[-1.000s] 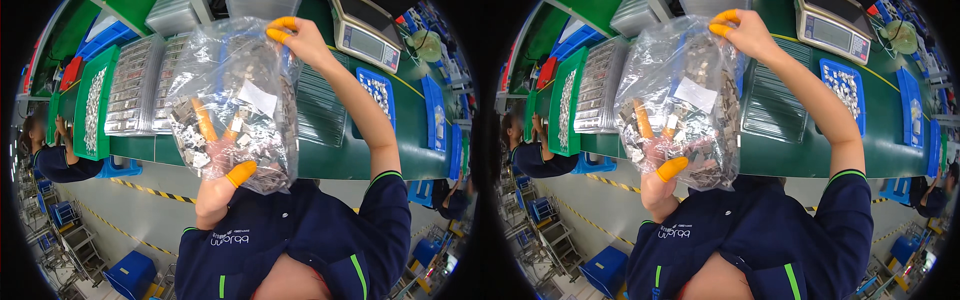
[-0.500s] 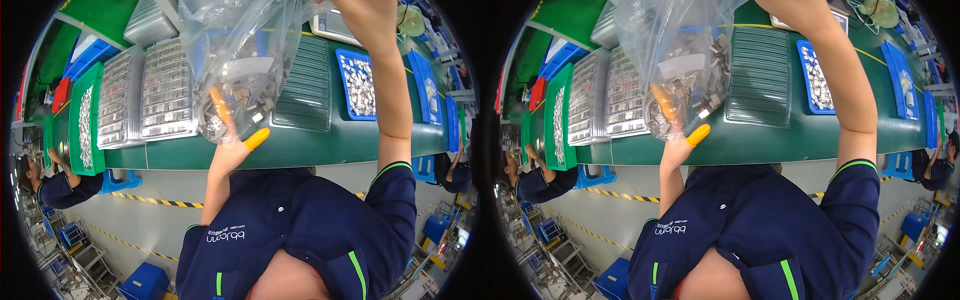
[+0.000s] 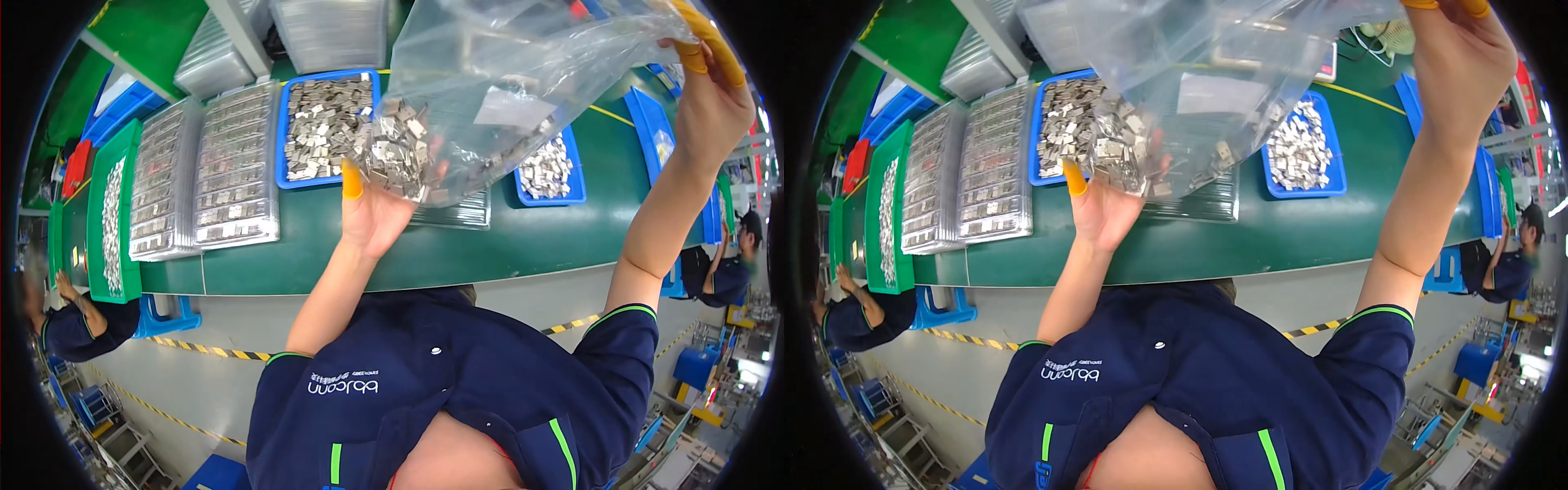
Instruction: The person assembles small electronic components by hand, picking a metal piece from a blue tray and a white piece from another tray, then joining them and placing the assembled unit into a clear plastic tray. The person repeats this process continuously, filling the tray with assembled units.
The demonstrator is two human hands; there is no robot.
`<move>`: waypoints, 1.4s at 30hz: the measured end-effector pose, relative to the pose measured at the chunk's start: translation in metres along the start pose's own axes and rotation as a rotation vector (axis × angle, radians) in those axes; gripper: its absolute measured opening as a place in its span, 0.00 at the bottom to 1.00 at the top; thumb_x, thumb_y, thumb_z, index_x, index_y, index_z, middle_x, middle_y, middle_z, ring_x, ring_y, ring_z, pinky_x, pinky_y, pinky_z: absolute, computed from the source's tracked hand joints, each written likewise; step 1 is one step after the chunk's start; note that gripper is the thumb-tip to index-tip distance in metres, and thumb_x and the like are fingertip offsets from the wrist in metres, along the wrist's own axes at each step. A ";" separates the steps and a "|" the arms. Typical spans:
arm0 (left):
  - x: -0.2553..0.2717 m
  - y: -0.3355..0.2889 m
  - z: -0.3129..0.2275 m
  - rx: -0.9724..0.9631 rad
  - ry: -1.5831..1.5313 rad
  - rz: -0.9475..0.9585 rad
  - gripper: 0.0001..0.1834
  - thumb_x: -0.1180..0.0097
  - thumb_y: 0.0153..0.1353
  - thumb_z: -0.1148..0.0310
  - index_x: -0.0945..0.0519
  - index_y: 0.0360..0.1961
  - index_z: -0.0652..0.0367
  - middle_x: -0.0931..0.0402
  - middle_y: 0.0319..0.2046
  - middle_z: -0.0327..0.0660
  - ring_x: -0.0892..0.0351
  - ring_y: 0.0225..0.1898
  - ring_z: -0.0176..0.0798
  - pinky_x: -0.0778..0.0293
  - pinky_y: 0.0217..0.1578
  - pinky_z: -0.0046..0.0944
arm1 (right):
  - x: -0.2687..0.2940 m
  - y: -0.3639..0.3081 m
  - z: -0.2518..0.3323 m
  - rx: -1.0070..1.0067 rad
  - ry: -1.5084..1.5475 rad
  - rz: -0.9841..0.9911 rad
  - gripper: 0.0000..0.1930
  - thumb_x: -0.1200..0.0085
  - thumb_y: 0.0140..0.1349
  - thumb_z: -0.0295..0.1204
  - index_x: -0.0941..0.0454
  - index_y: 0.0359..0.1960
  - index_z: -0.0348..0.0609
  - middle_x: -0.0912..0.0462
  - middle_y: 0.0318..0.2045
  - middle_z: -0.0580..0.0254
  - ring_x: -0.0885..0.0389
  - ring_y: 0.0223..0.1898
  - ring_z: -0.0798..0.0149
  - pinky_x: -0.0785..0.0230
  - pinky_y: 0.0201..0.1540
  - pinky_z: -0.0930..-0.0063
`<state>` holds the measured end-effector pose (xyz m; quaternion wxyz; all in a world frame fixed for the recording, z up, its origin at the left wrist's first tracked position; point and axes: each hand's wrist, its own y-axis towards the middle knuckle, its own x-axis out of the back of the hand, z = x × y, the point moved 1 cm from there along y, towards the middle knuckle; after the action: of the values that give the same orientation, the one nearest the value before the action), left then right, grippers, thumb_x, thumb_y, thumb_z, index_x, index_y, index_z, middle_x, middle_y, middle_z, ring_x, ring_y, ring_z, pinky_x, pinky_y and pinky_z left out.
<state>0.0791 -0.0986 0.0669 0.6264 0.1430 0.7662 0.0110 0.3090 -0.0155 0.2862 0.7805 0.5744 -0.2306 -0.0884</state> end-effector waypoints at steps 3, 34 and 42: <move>-0.017 0.016 0.005 -0.012 -0.032 0.083 0.32 0.49 0.61 0.55 0.43 0.63 0.54 0.43 0.62 0.44 0.41 0.62 0.45 0.44 0.62 0.51 | 0.047 -0.001 -0.022 -0.087 -0.132 -0.015 0.13 0.47 0.57 0.18 0.25 0.45 0.26 0.19 0.38 0.52 0.20 0.38 0.64 0.30 0.48 0.73; -0.090 0.027 0.113 0.588 0.498 0.283 0.49 0.41 0.46 0.64 0.54 0.67 0.57 0.36 0.54 0.54 0.29 0.49 0.49 0.32 0.50 0.46 | 0.300 -0.056 -0.222 -0.533 -0.397 -0.219 0.07 0.43 0.55 0.24 0.19 0.34 0.37 0.19 0.25 0.66 0.26 0.24 0.76 0.36 0.26 0.83; -0.113 -0.037 0.058 0.540 0.328 1.059 0.47 0.47 0.55 0.66 0.64 0.65 0.68 0.38 0.49 0.73 0.37 0.55 0.67 0.46 0.58 0.54 | 0.369 -0.073 -0.338 -0.711 -1.069 -0.143 0.14 0.42 0.53 0.45 0.17 0.41 0.60 0.18 0.25 0.67 0.24 0.22 0.75 0.32 0.26 0.78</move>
<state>0.1472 -0.1696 0.1555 0.3514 0.6541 0.6533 0.1479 0.7983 0.1019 0.2340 0.6927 0.1711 -0.5055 -0.4851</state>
